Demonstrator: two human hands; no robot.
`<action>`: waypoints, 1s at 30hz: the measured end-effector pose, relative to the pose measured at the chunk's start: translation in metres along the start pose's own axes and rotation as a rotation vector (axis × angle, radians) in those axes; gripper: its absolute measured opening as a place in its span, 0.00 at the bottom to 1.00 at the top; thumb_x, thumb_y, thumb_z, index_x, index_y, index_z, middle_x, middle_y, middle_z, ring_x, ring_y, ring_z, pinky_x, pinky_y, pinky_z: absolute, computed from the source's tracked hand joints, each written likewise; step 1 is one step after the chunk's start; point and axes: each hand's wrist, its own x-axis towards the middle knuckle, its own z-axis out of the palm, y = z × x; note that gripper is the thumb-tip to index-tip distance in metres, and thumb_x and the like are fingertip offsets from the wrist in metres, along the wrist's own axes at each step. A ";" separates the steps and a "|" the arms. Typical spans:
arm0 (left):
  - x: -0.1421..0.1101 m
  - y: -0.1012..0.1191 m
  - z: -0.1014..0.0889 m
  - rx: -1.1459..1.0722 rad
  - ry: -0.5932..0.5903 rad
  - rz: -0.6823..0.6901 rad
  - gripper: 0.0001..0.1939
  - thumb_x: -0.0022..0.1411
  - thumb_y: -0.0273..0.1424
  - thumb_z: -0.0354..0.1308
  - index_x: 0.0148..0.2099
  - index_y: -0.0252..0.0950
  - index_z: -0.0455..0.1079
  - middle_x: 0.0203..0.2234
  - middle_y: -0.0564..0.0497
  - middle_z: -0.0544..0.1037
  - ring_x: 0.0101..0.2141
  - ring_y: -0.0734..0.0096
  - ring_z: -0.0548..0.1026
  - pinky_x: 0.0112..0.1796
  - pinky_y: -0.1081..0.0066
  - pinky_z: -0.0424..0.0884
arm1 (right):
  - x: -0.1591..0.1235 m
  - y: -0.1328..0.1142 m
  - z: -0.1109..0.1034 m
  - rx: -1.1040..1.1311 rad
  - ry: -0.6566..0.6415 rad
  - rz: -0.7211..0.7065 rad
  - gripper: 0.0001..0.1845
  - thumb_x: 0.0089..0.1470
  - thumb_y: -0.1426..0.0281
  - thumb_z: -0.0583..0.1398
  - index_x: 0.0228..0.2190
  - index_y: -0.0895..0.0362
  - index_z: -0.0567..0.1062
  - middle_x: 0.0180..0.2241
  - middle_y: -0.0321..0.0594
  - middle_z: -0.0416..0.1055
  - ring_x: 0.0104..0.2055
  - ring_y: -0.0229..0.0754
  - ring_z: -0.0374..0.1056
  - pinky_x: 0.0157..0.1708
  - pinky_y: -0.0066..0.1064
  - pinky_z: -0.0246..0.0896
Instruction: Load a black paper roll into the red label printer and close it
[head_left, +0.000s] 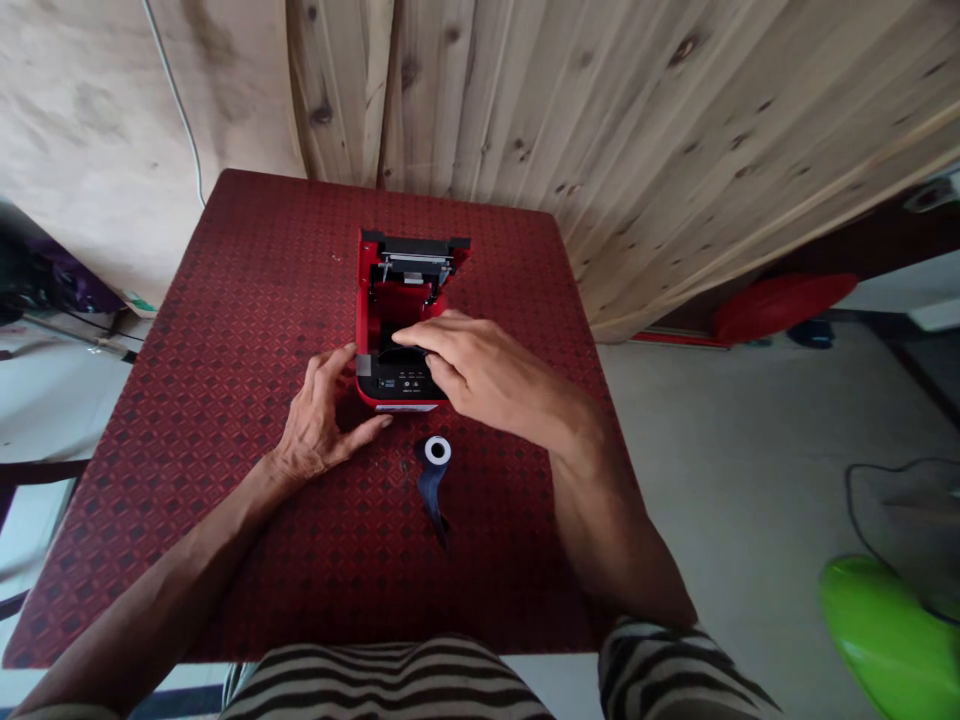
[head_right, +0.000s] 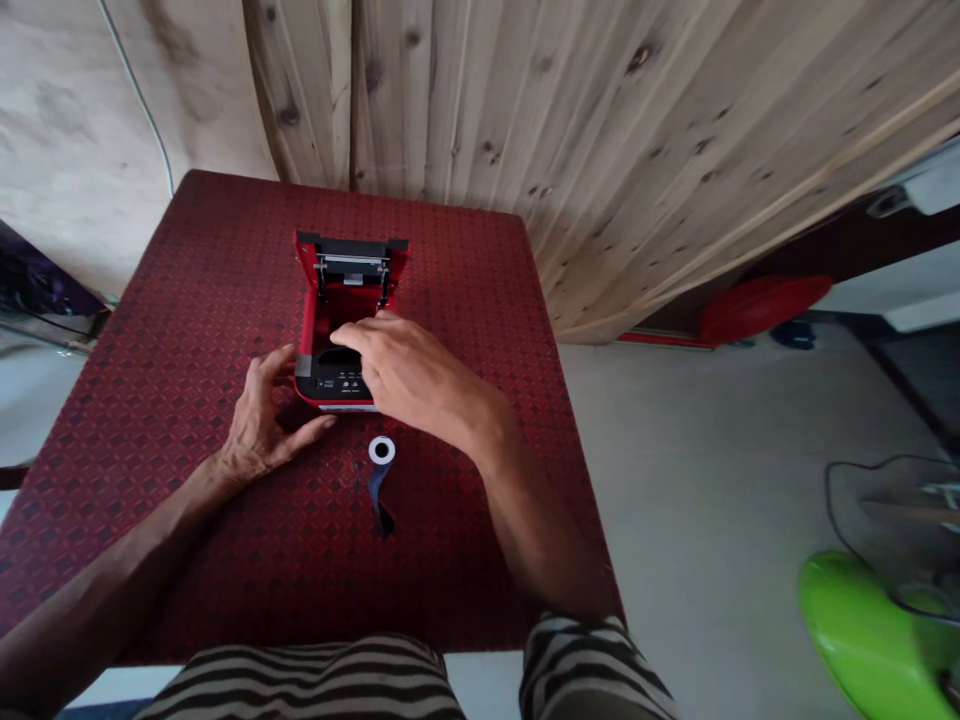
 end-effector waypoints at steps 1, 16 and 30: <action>0.003 0.001 -0.003 -0.045 0.001 -0.016 0.48 0.68 0.53 0.64 0.77 0.40 0.47 0.59 0.36 0.72 0.51 0.53 0.80 0.49 0.53 0.83 | -0.007 -0.001 0.002 0.027 0.038 -0.007 0.18 0.66 0.81 0.58 0.54 0.60 0.79 0.52 0.47 0.82 0.54 0.49 0.76 0.59 0.45 0.69; 0.145 0.012 -0.041 0.157 -0.130 0.093 0.29 0.80 0.51 0.42 0.66 0.37 0.69 0.55 0.39 0.78 0.56 0.54 0.77 0.56 0.53 0.71 | -0.030 -0.005 0.050 -0.241 0.484 -0.066 0.17 0.71 0.79 0.55 0.40 0.58 0.84 0.38 0.44 0.78 0.41 0.45 0.69 0.44 0.35 0.70; 0.065 0.007 -0.035 0.185 -0.179 0.316 0.34 0.68 0.57 0.61 0.67 0.44 0.68 0.57 0.41 0.77 0.54 0.50 0.76 0.53 0.52 0.68 | -0.035 -0.015 0.062 -0.253 0.428 0.013 0.19 0.74 0.76 0.51 0.44 0.56 0.82 0.37 0.45 0.77 0.40 0.46 0.68 0.42 0.40 0.68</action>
